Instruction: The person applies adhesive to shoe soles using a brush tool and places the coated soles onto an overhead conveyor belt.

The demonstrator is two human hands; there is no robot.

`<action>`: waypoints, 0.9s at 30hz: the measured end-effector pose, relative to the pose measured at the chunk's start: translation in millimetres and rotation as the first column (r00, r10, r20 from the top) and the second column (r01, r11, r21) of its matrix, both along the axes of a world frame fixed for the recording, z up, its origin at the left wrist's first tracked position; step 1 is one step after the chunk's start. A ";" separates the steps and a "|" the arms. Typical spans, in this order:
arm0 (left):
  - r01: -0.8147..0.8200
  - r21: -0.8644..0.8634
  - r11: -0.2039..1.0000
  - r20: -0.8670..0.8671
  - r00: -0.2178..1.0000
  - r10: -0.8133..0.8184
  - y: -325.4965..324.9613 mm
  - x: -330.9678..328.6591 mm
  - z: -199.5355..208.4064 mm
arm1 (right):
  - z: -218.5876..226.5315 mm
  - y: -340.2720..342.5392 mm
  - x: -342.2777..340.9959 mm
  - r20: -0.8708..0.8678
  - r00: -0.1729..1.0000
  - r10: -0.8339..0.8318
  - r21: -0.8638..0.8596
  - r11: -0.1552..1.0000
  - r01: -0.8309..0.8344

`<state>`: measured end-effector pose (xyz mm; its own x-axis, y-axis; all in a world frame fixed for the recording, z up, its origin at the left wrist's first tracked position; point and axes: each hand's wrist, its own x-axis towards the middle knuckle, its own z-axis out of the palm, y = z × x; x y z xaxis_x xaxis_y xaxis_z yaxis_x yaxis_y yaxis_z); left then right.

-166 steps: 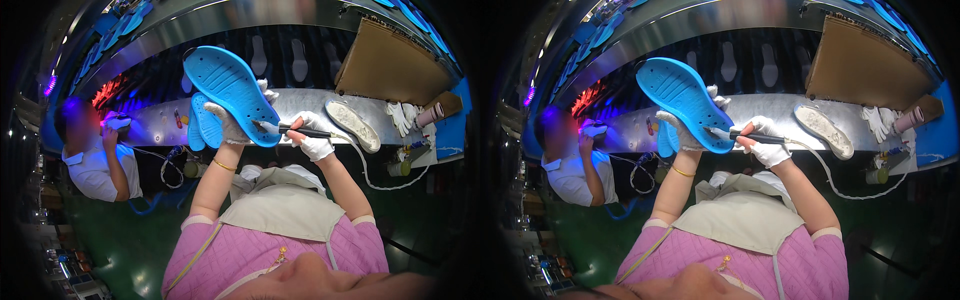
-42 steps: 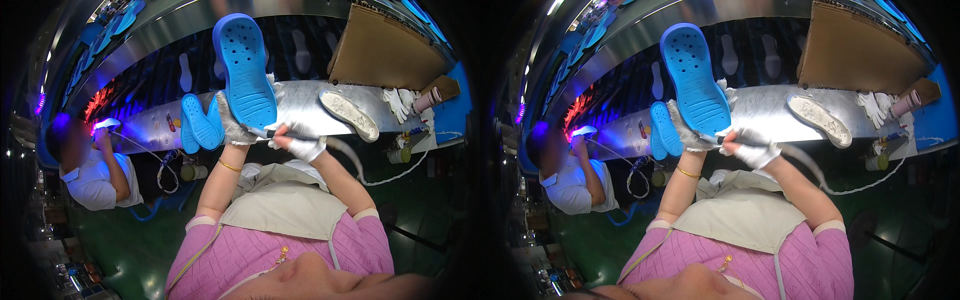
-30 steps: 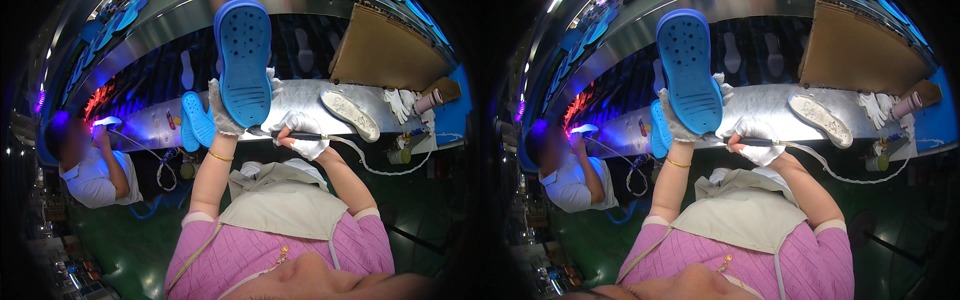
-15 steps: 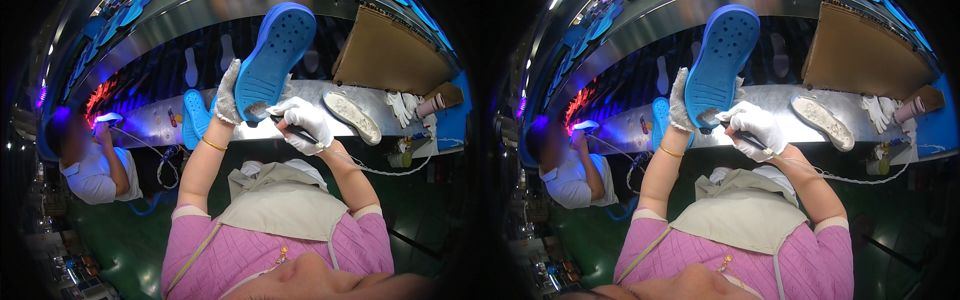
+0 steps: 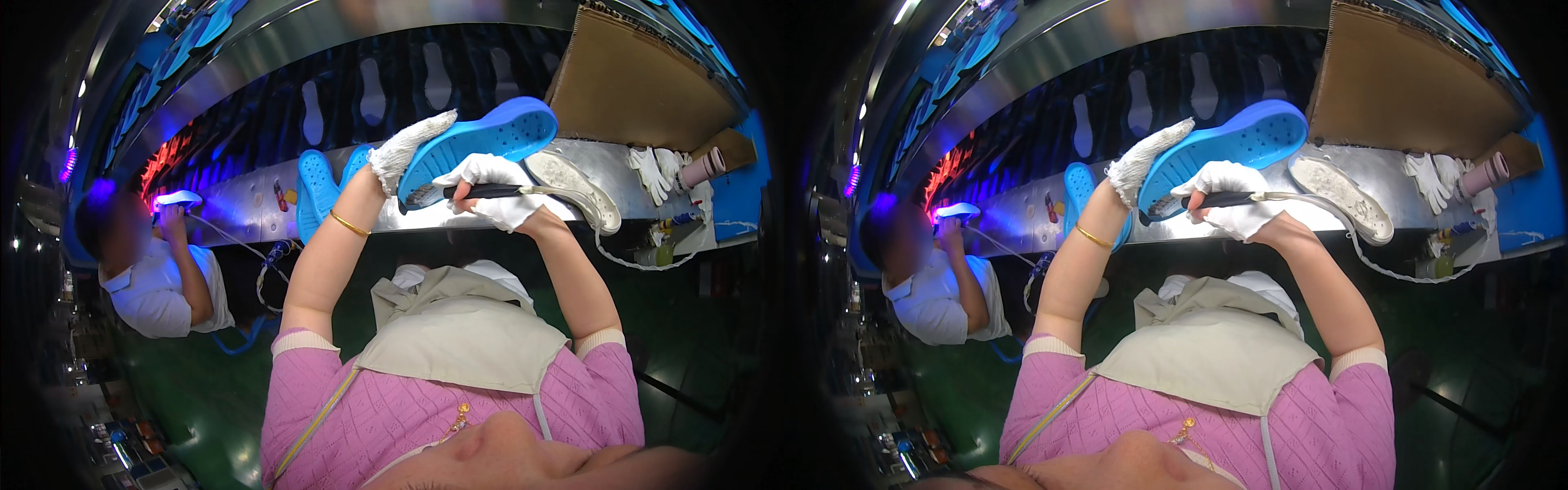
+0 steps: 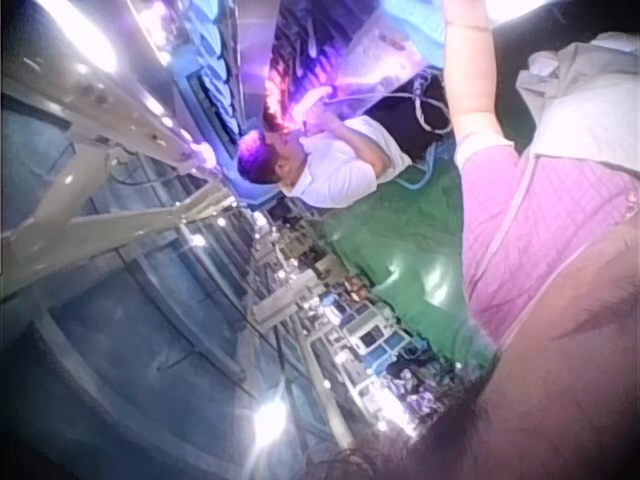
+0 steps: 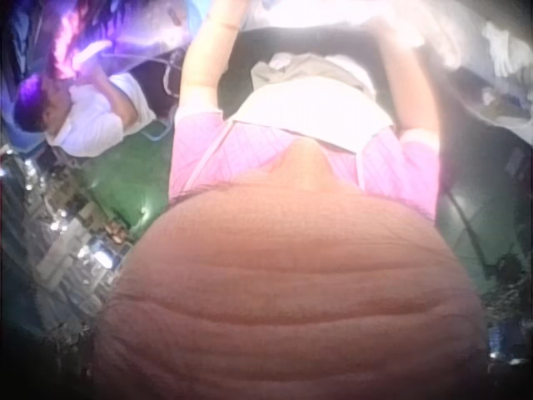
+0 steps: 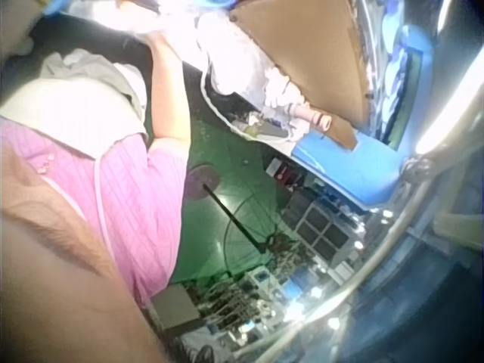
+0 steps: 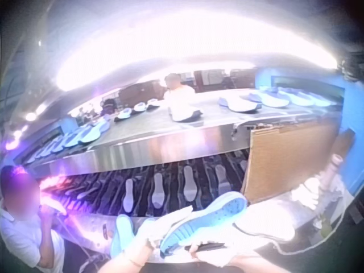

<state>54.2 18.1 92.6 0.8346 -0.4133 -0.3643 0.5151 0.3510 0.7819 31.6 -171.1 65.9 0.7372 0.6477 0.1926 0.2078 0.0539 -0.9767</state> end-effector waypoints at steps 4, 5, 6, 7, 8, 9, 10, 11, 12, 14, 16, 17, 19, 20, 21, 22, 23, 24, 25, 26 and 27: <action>0.044 0.158 0.986 0.020 0.999 -0.048 -0.7 -2.3 3.7 | 6.5 -11.8 4.5 0.073 0.997 0.005 -0.323 0.946 0.019; 0.062 0.177 0.982 0.018 0.998 -0.067 -1.9 -1.2 -2.1 | 5.0 -16.9 6.7 0.090 0.996 0.014 -0.326 0.945 0.016; 0.084 0.194 0.977 0.016 0.996 -0.089 -3.0 0.1 -7.7 | 4.4 -21.0 7.9 0.105 0.994 0.019 -0.330 0.944 0.017; 0.143 0.164 0.976 0.005 0.989 -0.146 -2.1 3.1 -11.1 | 10.2 -22.9 8.2 -0.102 0.995 0.019 -0.200 0.979 -0.039; 0.147 0.163 0.976 0.006 0.989 -0.150 -0.6 6.1 -12.7 | 11.1 -21.7 8.6 -0.109 0.994 0.028 -0.150 0.988 -0.044; 0.186 0.159 0.970 -0.032 0.983 -0.183 -0.4 7.9 -11.0 | 11.7 -18.3 8.6 -0.025 1.000 -0.002 -0.209 0.978 -0.003; 0.225 0.153 0.962 -0.070 0.974 -0.216 -0.7 8.0 -8.8 | 12.3 -16.0 8.7 0.061 0.998 -0.026 -0.263 0.964 0.042; 0.230 0.186 0.955 -0.094 0.972 -0.215 -1.2 4.8 -6.3 | 13.3 -17.8 9.4 0.094 0.995 -0.025 -0.308 0.950 0.053; 0.230 0.185 0.955 -0.091 0.972 -0.217 -0.7 5.5 -8.0 | 15.7 -22.7 12.9 0.097 0.995 -0.026 -0.310 0.949 0.055; 0.252 0.204 0.946 -0.083 0.967 -0.240 0.8 7.1 -14.4 | 20.9 -37.1 19.2 0.059 0.998 -0.001 -0.467 0.884 0.029; 0.264 0.204 0.943 -0.066 0.964 -0.256 1.3 6.0 -14.4 | 19.9 -41.8 19.5 -0.054 0.998 -0.022 -0.238 0.971 0.008; 0.286 0.159 0.945 -0.087 0.958 -0.275 1.8 6.9 -13.9 | 22.9 -40.3 18.8 -0.035 0.999 -0.030 -0.240 0.970 0.021; 0.306 0.111 0.946 -0.105 0.950 -0.295 1.9 7.3 -14.1 | 31.8 -31.0 11.6 0.025 0.993 -0.115 -0.326 0.938 0.117; 0.289 0.137 0.947 -0.108 0.955 -0.276 2.4 6.5 -14.4 | 29.7 -36.0 13.9 0.026 0.993 -0.116 -0.327 0.938 0.118; 0.268 0.166 0.949 -0.107 0.962 -0.252 4.2 5.4 -12.5 | 26.9 -45.6 18.7 0.197 0.978 -0.061 -0.367 0.921 0.132; 0.249 0.192 0.949 -0.104 0.967 -0.233 5.3 5.8 -11.9 | 23.2 -55.7 22.5 0.360 0.933 0.000 -0.404 0.901 0.156; 0.265 0.155 0.952 -0.095 0.963 -0.253 9.6 8.3 -18.5 | 20.0 -62.8 22.7 0.223 0.973 -0.063 -0.381 0.913 0.146; 0.263 0.156 0.952 -0.093 0.963 -0.251 10.8 6.9 -21.2 | 19.2 -64.7 22.6 -0.066 0.989 -0.133 -0.358 0.928 0.101; 0.143 0.057 0.988 -0.075 0.987 -0.139 11.8 2.6 -23.3 | 17.5 -61.1 19.5 -0.131 0.985 -0.109 -0.195 0.977 0.083; 0.019 -0.044 0.999 -0.068 0.997 -0.022 13.5 -0.5 -26.4 | 14.8 -54.2 14.0 -0.192 0.979 -0.073 -0.024 0.997 0.070; -0.006 -0.215 0.977 -0.032 0.999 -0.001 19.5 -0.5 -40.8 | 11.6 -40.7 5.2 -0.083 0.987 -0.135 0.047 0.989 0.139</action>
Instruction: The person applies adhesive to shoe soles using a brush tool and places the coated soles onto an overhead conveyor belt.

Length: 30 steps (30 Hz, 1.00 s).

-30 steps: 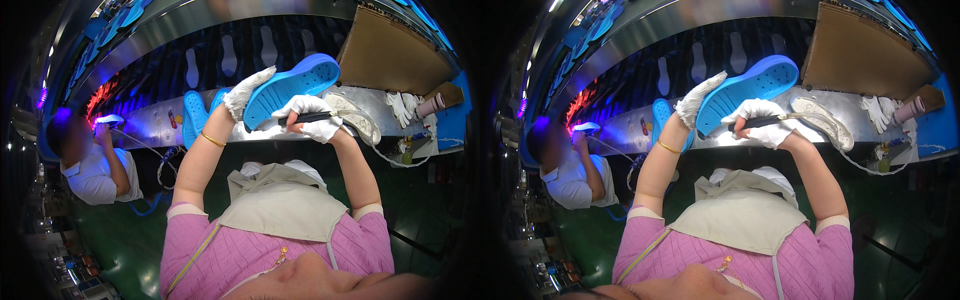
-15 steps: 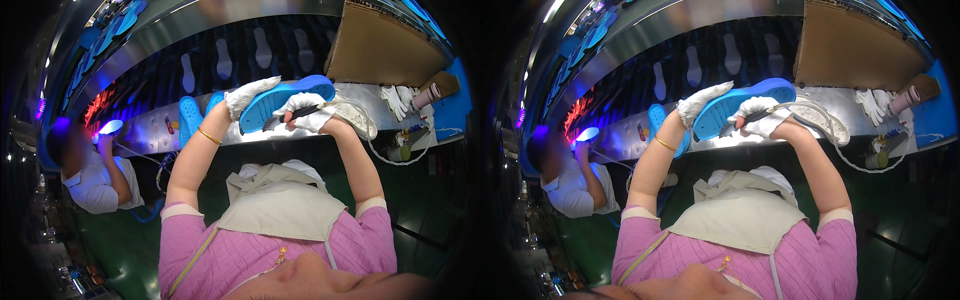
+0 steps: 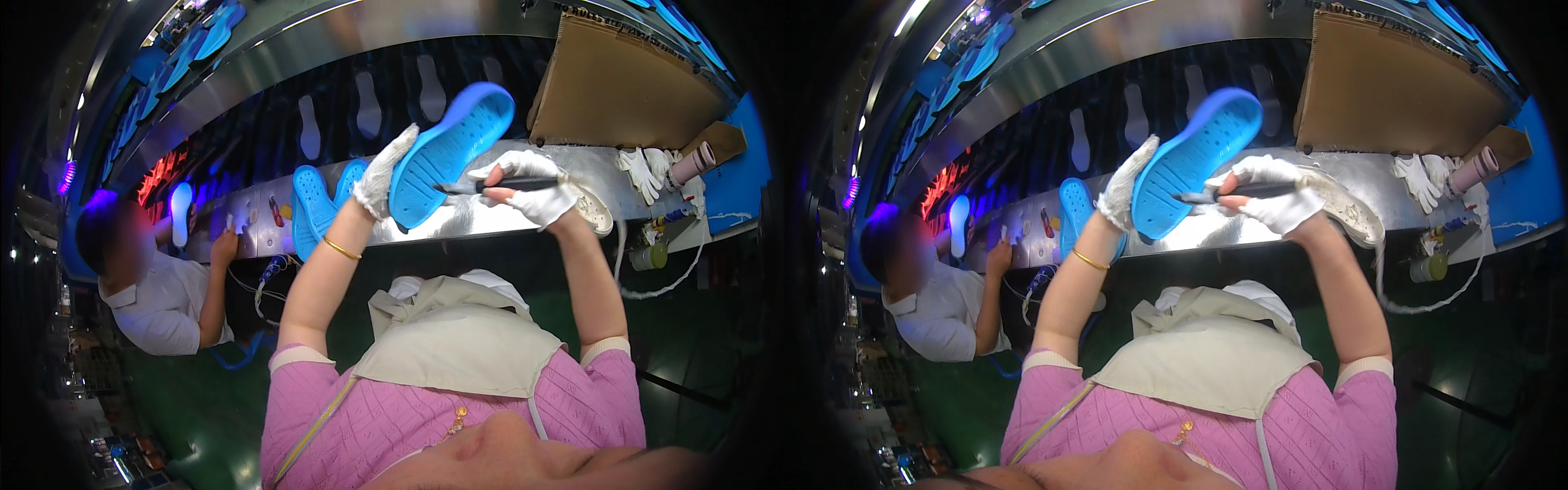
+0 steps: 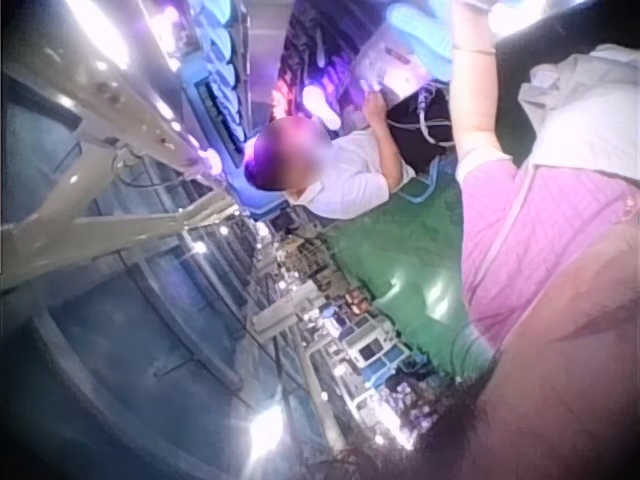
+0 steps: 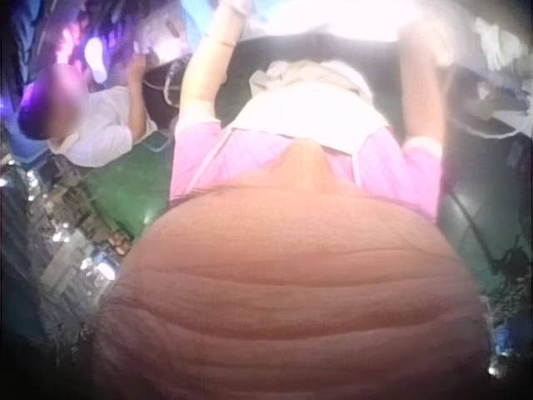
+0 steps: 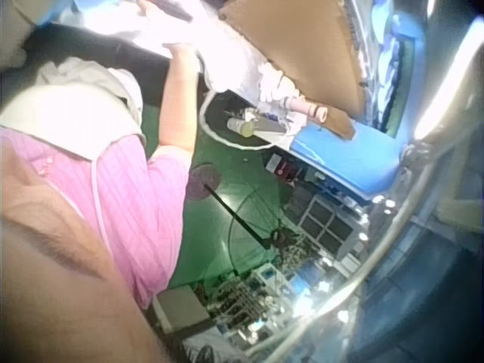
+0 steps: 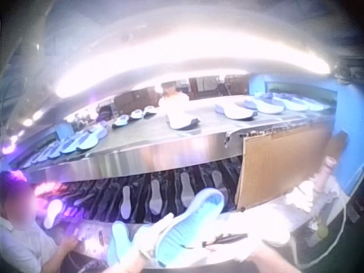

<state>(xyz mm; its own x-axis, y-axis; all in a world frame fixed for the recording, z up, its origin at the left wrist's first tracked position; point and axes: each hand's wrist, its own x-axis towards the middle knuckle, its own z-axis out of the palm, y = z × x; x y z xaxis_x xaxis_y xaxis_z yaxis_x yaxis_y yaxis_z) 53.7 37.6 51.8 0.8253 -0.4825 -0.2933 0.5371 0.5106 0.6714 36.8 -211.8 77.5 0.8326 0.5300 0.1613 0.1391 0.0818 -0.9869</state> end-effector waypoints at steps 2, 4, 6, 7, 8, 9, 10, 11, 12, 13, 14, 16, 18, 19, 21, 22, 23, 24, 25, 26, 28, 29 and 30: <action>-0.069 -0.291 0.954 0.053 0.995 0.088 -18.3 -8.8 -2.1 | -13.3 18.4 -9.7 0.291 0.946 -0.143 0.009 0.989 0.147; -0.164 -0.439 0.883 0.084 0.971 0.222 -23.2 -13.2 -15.1 | -25.4 36.9 -18.8 0.562 0.803 -0.196 0.039 0.977 0.211; -0.199 -0.445 0.873 0.087 0.961 0.263 -22.5 -15.9 -22.1 | -31.5 51.4 -34.7 0.527 0.836 -0.150 0.038 0.988 0.152; -0.189 -0.465 0.865 0.101 0.959 0.263 -21.6 -17.6 -22.7 | -33.5 54.4 -46.7 0.151 0.987 -0.045 -0.030 0.998 0.050; -0.199 -0.465 0.863 0.075 0.962 0.262 -22.2 -22.5 -23.7 | -29.9 52.4 -45.7 -0.045 0.999 0.031 -0.012 0.999 -0.031; -0.206 -0.461 0.863 0.075 0.960 0.269 -20.9 -26.7 -23.0 | -18.4 51.0 -45.5 -0.237 0.965 0.117 0.027 0.993 -0.114; -0.226 -0.485 0.845 0.012 0.964 0.265 -20.2 -28.8 -22.2 | 0.3 49.5 -38.9 -0.294 0.947 0.129 -0.054 0.987 -0.151; -0.247 -0.507 0.826 -0.051 0.965 0.257 -20.3 -31.5 -21.3 | -7.1 48.6 -29.6 -0.232 0.966 0.116 0.102 0.990 -0.094; -0.298 -0.502 0.812 -0.069 0.950 0.306 -25.5 -34.1 -16.6 | -14.0 48.1 -18.3 -0.055 0.998 0.007 0.172 0.985 0.003; -0.288 -0.474 0.832 -0.051 0.952 0.301 -22.1 -33.1 -24.5 | -18.7 49.4 -9.3 0.113 0.987 -0.116 0.257 0.963 0.084; -0.255 -0.540 0.802 -0.045 0.960 0.275 -20.5 -31.2 -31.2 | -20.9 54.0 -1.0 0.483 0.817 -0.314 0.175 0.949 0.262; -0.227 -0.605 0.763 -0.028 0.964 0.265 -14.7 -30.0 -38.9 | -6.0 60.8 -4.6 0.749 0.633 -0.195 0.075 0.975 0.210; -0.194 -0.571 0.797 0.102 0.947 0.304 -12.3 -28.3 -40.8 | 4.1 69.7 -24.8 0.750 0.659 -0.054 0.004 0.997 0.078; -0.280 -0.509 0.814 0.005 0.944 0.329 -19.6 -35.6 -21.0 | 0.5 64.7 -29.2 0.637 0.771 -0.008 0.010 1.000 0.002; -0.276 -0.450 0.849 0.012 0.949 0.315 -21.4 -37.1 -13.8 | -7.3 55.0 -19.6 0.445 0.895 0.034 0.087 0.993 -0.081; -0.351 -0.432 0.831 -0.043 0.928 0.370 -17.0 -37.8 -18.3 | 2.7 49.7 -16.3 -0.108 0.988 0.110 0.113 0.989 -0.098; -0.299 -0.445 0.844 -0.013 0.945 0.328 -8.9 -38.3 -22.5 | -2.3 48.5 -8.1 -0.179 0.983 0.036 0.123 0.992 -0.014; -0.321 -0.396 0.860 0.005 0.936 0.352 -14.6 -42.0 -15.7 | -2.9 45.4 0.5 -0.175 0.984 -0.016 0.062 0.998 0.027; -0.341 -0.346 0.874 0.025 0.928 0.372 -20.5 -48.3 -8.8 | -3.1 42.2 8.7 -0.169 0.983 -0.071 0.002 0.997 0.073; -0.211 -0.565 0.798 -0.021 0.970 0.242 -18.4 -48.0 -15.8 | -10.6 39.5 25.0 -0.088 0.993 -0.074 0.028 0.997 0.077; -0.163 -0.455 0.875 0.109 0.965 0.237 -14.3 -58.2 -16.8 | 3.5 41.4 45.3 -0.117 0.981 -0.155 0.046 0.986 0.162; -0.078 -0.476 0.876 0.165 0.970 0.177 -16.7 -61.6 -9.6 | 8.9 39.5 55.5 -0.091 0.971 -0.221 0.030 0.974 0.224; -0.072 -0.477 0.876 0.173 0.969 0.174 -16.0 -62.5 -12.0 | 10.2 39.5 67.4 -0.118 0.963 -0.240 0.179 0.949 0.259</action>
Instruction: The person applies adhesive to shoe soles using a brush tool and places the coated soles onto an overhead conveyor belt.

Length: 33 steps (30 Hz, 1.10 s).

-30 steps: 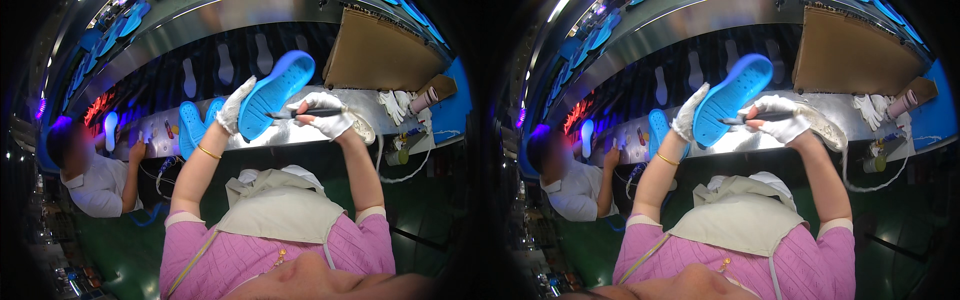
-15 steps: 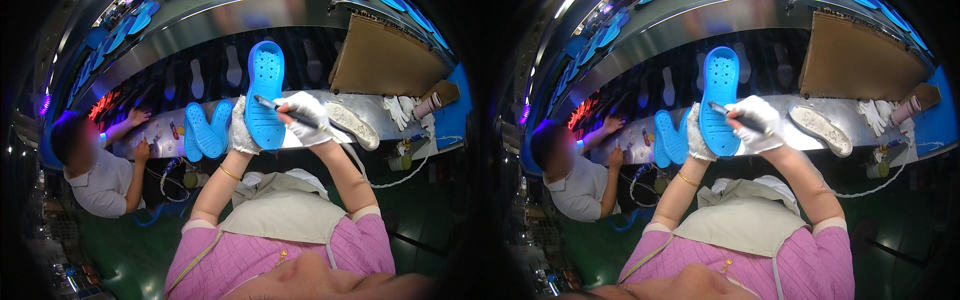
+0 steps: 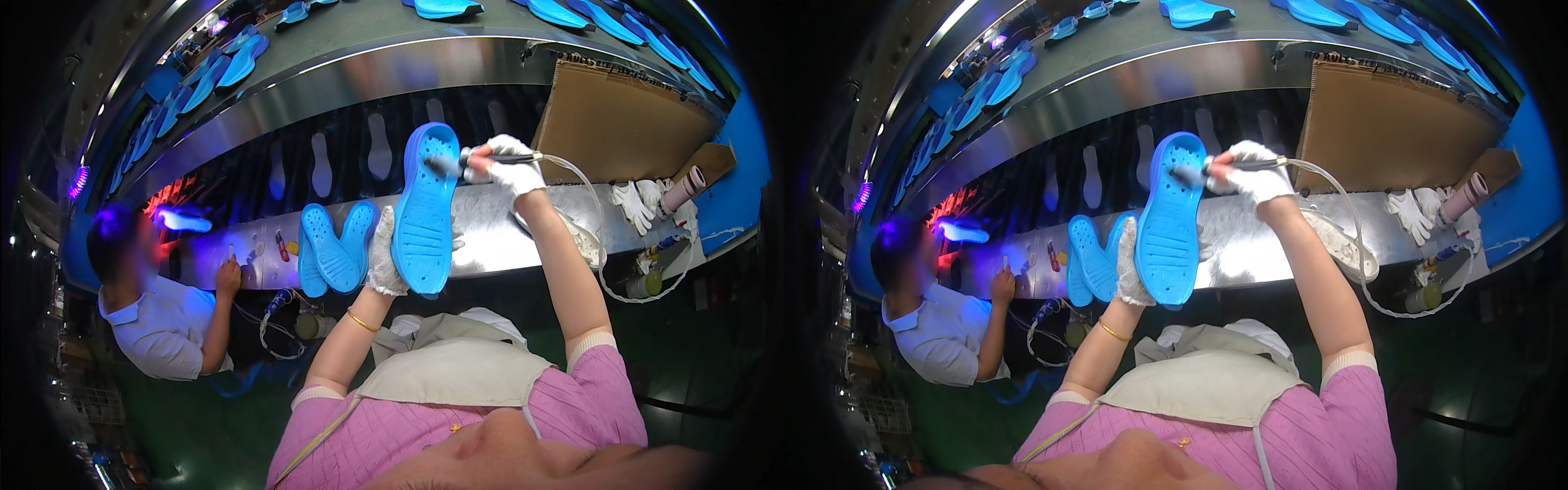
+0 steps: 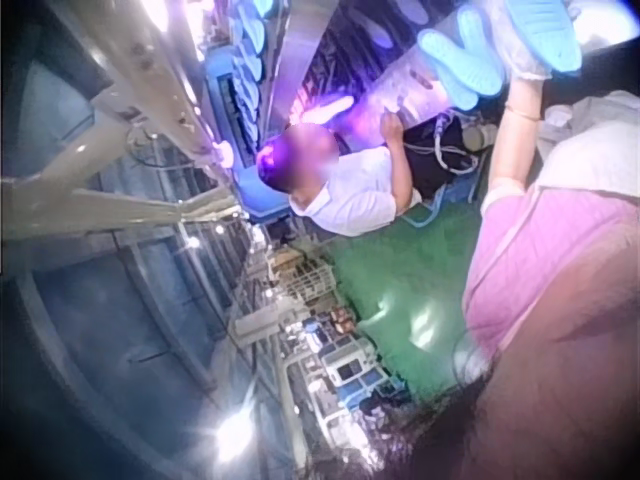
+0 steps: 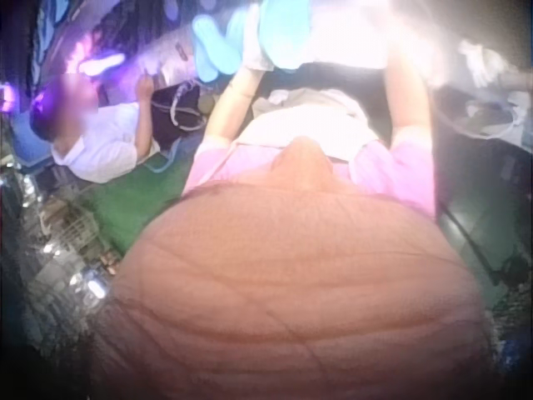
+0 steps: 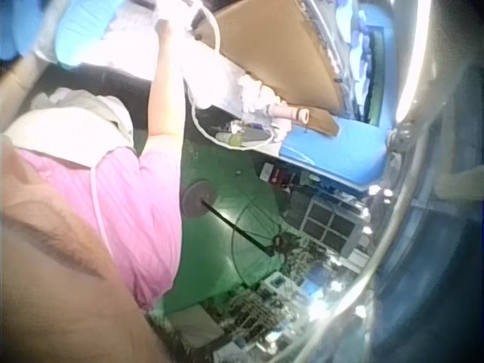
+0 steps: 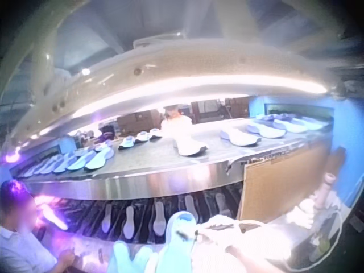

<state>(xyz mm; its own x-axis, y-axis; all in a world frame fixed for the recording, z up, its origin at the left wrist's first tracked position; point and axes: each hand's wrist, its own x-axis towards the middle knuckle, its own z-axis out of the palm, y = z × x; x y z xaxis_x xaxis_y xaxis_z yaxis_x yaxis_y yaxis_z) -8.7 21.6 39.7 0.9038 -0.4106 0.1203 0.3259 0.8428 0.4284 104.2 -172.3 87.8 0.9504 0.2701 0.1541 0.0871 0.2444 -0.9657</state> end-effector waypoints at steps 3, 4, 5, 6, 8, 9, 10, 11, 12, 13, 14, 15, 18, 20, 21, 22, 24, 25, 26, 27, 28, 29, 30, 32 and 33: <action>0.020 0.083 0.996 0.021 1.000 -0.022 4.6 1.1 -9.8 | -1.9 2.4 14.9 0.015 0.992 -0.126 0.092 0.988 0.124; -0.035 0.108 0.994 -0.011 0.999 0.036 3.8 1.9 -9.5 | -11.8 6.2 11.4 0.082 0.990 -0.112 0.120 0.987 0.102; -0.088 0.133 0.987 -0.042 0.995 0.094 3.1 4.1 -9.0 | -20.9 9.0 5.8 0.149 0.984 -0.101 0.146 0.986 0.079; -0.096 0.133 0.986 -0.036 0.994 0.101 7.1 6.0 -9.6 | -28.3 13.0 -3.5 0.244 0.969 -0.051 0.066 0.997 0.036; -0.149 0.233 0.961 -0.032 0.987 0.161 19.9 8.9 -11.7 | -15.2 8.4 -24.1 0.208 0.972 0.109 -0.086 0.992 -0.093; -0.149 0.233 0.961 -0.030 0.987 0.160 21.1 9.5 -9.9 | -7.7 3.1 -30.5 0.114 0.974 0.196 -0.061 0.980 -0.190; -0.161 0.272 0.949 -0.011 0.985 0.170 21.8 10.9 -7.0 | -5.5 0.3 -27.6 0.252 0.945 0.211 0.016 0.975 -0.222; -0.173 0.311 0.934 0.009 0.984 0.179 22.7 12.4 -4.0 | -0.9 -0.2 -21.8 0.467 0.879 0.094 -0.105 0.993 -0.050; -0.129 0.298 0.946 -0.007 0.991 0.137 24.8 14.6 -0.5 | 6.5 1.2 -14.6 0.582 0.811 0.065 -0.108 0.994 -0.002; -0.128 0.299 0.946 -0.004 0.991 0.135 25.9 15.5 3.2 | 13.1 3.3 -9.1 0.686 0.727 0.038 -0.104 0.994 0.045; -0.174 0.356 0.918 0.058 0.985 0.164 26.5 15.7 7.3 | 15.1 4.9 -7.2 0.762 0.648 0.017 -0.163 0.973 0.166; -0.227 0.405 0.886 0.125 0.973 0.192 27.2 17.6 11.0 | 16.8 5.0 -6.2 0.804 0.592 0.051 -0.186 0.968 0.168; -0.379 0.439 0.815 0.159 0.925 0.344 24.9 20.7 25.7 | 19.6 -0.6 -20.4 0.855 0.475 0.210 -0.309 0.941 0.141; -0.376 0.427 0.822 0.148 0.926 0.347 34.1 21.4 32.4 | 30.4 -1.0 -36.6 0.801 0.518 0.299 -0.393 0.916 0.079; -0.349 0.419 0.838 0.128 0.937 0.326 34.6 22.2 38.7 | 31.9 -3.6 -38.6 0.789 0.531 0.308 -0.386 0.922 0.039; -0.365 0.432 0.824 0.144 0.930 0.337 30.4 20.6 48.3 | 34.8 -1.8 -37.2 0.812 0.525 0.255 -0.343 0.936 0.076; -0.372 0.418 0.829 0.135 0.928 0.348 26.5 23.2 56.9 | 45.1 8.0 -36.9 0.846 0.513 0.143 -0.238 0.963 0.125; -0.377 0.403 0.834 0.125 0.925 0.358 25.1 24.1 62.3 | 47.4 10.4 -34.5 0.870 0.458 0.182 -0.286 0.943 0.170; -0.326 0.339 0.882 0.136 0.945 0.297 23.4 24.0 70.1 | 45.9 10.0 -34.4 0.869 0.432 0.241 -0.338 0.927 0.164; -0.333 0.337 0.881 0.141 0.943 0.302 22.1 24.2 79.2 | 44.8 11.3 -32.3 0.864 0.402 0.303 -0.390 0.908 0.155; -0.392 0.333 0.857 0.114 0.919 0.376 20.0 24.3 89.0 | 44.2 9.7 -37.1 0.815 0.467 0.342 -0.429 0.899 0.091; -0.449 0.331 0.830 0.088 0.890 0.447 19.2 27.0 94.8 | 48.5 5.3 -41.6 0.852 0.395 0.345 -0.403 0.912 0.074; -0.458 0.361 0.812 0.246 0.887 0.391 38.2 34.3 83.3 | 54.7 1.6 -48.3 0.846 0.410 0.342 -0.402 0.913 0.068; -0.396 0.322 0.860 0.284 0.907 0.311 46.2 46.2 101.2 | 58.4 -10.6 -54.5 0.856 0.452 0.252 -0.339 0.933 0.123; -0.404 0.300 0.864 0.277 0.904 0.326 45.8 52.5 120.1 | 57.5 -17.0 -53.1 0.846 0.502 0.178 -0.294 0.942 0.161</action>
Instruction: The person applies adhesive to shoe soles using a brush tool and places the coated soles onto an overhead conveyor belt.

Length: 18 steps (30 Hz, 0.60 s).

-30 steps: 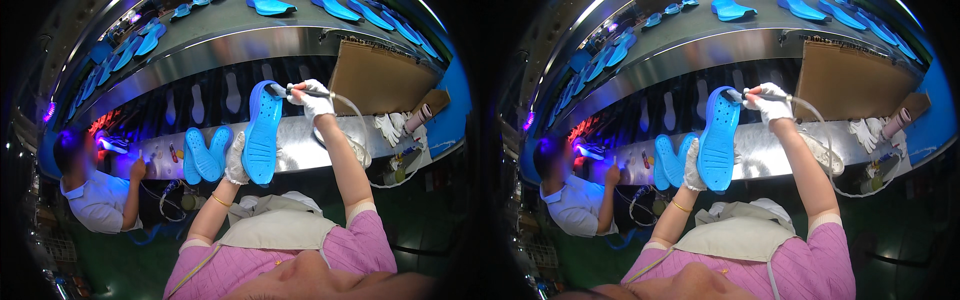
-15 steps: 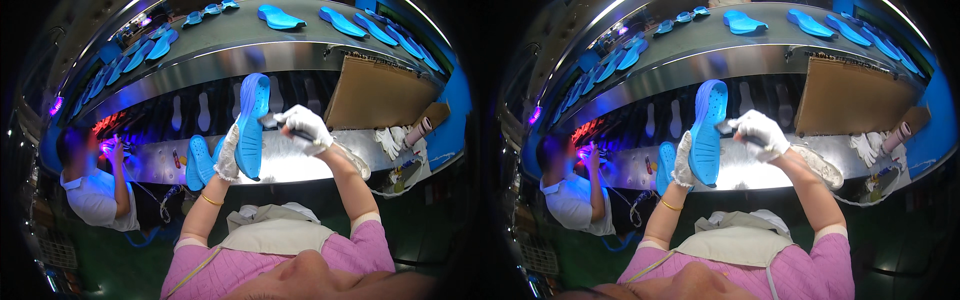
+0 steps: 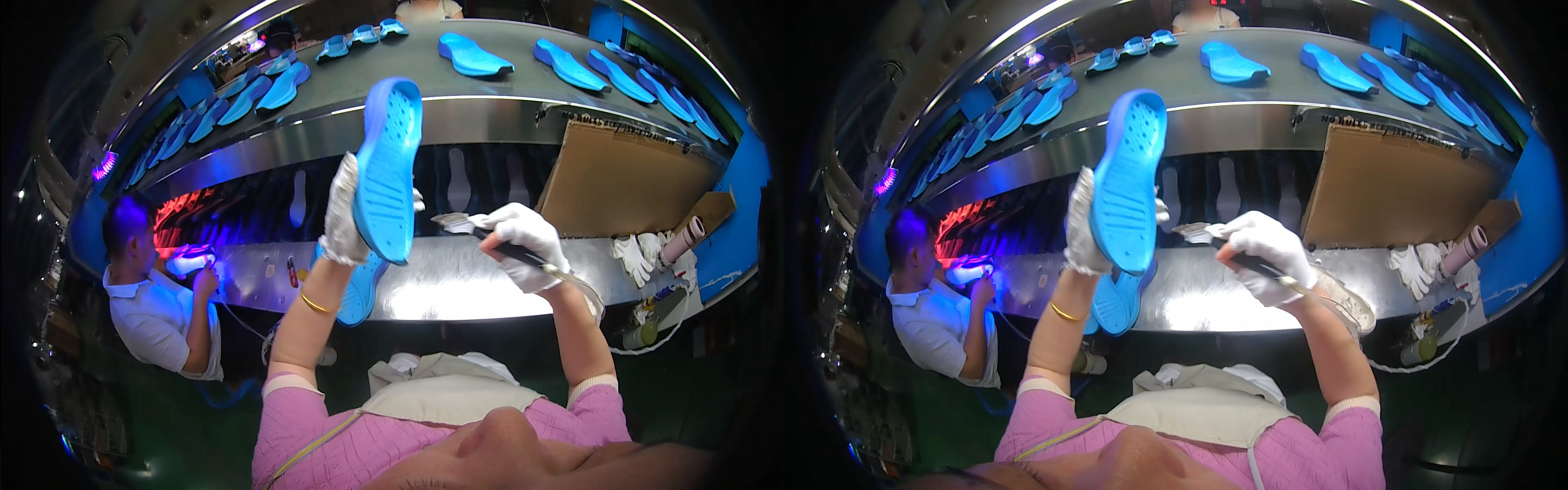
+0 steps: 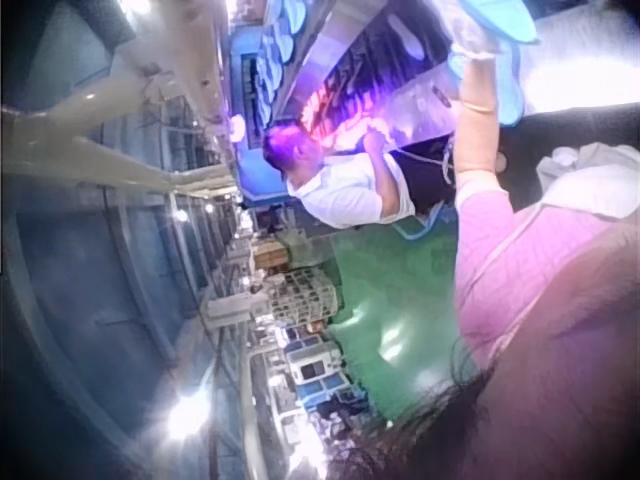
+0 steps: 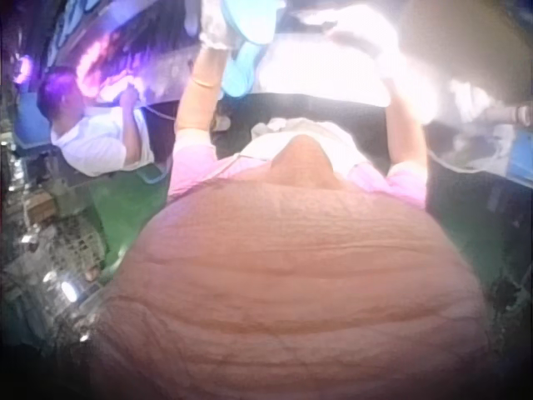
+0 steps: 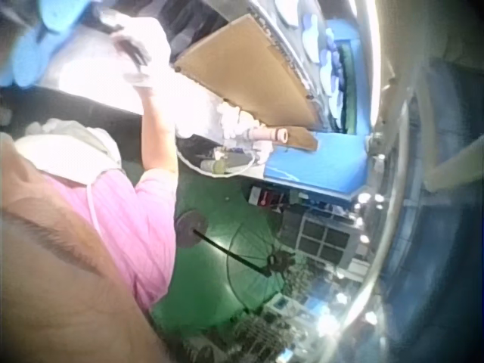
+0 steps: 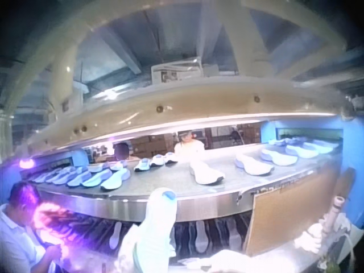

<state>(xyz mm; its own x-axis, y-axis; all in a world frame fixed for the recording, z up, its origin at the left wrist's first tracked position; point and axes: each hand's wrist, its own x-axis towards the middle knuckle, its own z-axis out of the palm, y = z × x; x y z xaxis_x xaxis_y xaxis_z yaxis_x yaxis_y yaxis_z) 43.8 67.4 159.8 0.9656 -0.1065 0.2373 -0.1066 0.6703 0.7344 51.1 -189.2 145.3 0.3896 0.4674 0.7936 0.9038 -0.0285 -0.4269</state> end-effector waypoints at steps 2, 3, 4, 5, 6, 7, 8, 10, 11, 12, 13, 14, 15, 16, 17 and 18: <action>0.048 0.155 0.987 0.160 0.984 -0.073 11.6 28.6 33.8 | -2.5 -12.6 3.3 -0.023 0.998 -0.064 0.126 0.990 0.067; 0.142 0.118 0.983 0.184 0.970 -0.162 17.7 46.5 55.6 | -0.5 -15.6 0.2 -0.054 0.994 -0.096 0.135 0.986 0.102; 0.166 0.128 0.978 0.208 0.960 -0.190 26.5 70.3 74.2 | -2.4 -14.8 0.7 -0.067 0.994 -0.083 0.159 0.983 0.093; 0.089 0.084 0.992 0.048 0.994 -0.094 28.4 89.2 93.1 | -4.3 -12.0 0.7 -0.094 0.993 -0.077 0.175 0.980 0.092; -0.023 -0.065 0.998 0.048 0.999 0.026 53.8 127.1 94.3 | -4.9 -4.3 -2.9 -0.116 0.992 -0.047 0.192 0.979 0.069; -0.492 0.437 0.753 0.474 0.838 0.272 92.6 167.0 83.4 | -3.7 -1.6 -4.2 -0.051 0.997 -0.062 0.149 0.986 0.069; -0.649 0.761 0.014 0.627 0.741 0.240 96.1 183.3 86.5 | -9.7 -7.5 -0.5 -0.071 0.995 -0.075 0.128 0.988 0.084; -0.647 0.624 -0.439 0.772 0.423 0.474 104.9 191.4 73.5 | -25.7 -16.2 3.5 -0.173 0.984 -0.045 0.151 0.986 0.071; -0.586 0.629 -0.511 0.777 0.504 0.378 115.8 190.5 68.2 | -32.0 -19.9 4.0 -0.250 0.967 -0.045 0.167 0.982 0.089; -0.526 0.618 -0.584 0.762 0.582 0.283 126.5 182.5 70.6 | -39.3 -27.0 5.3 -0.330 0.943 -0.036 0.149 0.985 0.090; -0.478 0.476 -0.738 0.826 0.531 0.189 137.4 174.3 72.5 | -48.5 -30.1 8.7 -0.400 0.916 -0.024 0.157 0.983 0.094; -0.405 0.313 -0.859 0.867 0.491 0.084 148.7 166.4 76.0 | -54.0 -29.8 13.8 -0.471 0.882 -0.007 0.164 0.982 0.095; -0.255 0.364 -0.896 0.808 0.564 0.168 166.7 156.9 82.4 | -51.6 -25.9 12.5 -0.469 0.883 0.007 0.155 0.985 0.075; -0.241 0.577 -0.781 0.742 0.553 0.378 181.8 153.5 85.9 | -55.4 -22.9 14.5 -0.469 0.882 0.034 0.153 0.987 0.044; -0.226 0.743 -0.630 0.640 0.516 0.570 197.1 146.6 86.5 | -62.3 -19.9 15.0 -0.542 0.836 0.088 0.173 0.985 0.009; -0.251 0.671 -0.698 0.704 0.511 0.493 206.1 146.7 82.0 | -67.8 -15.4 16.8 -0.610 0.781 0.133 0.196 0.981 -0.014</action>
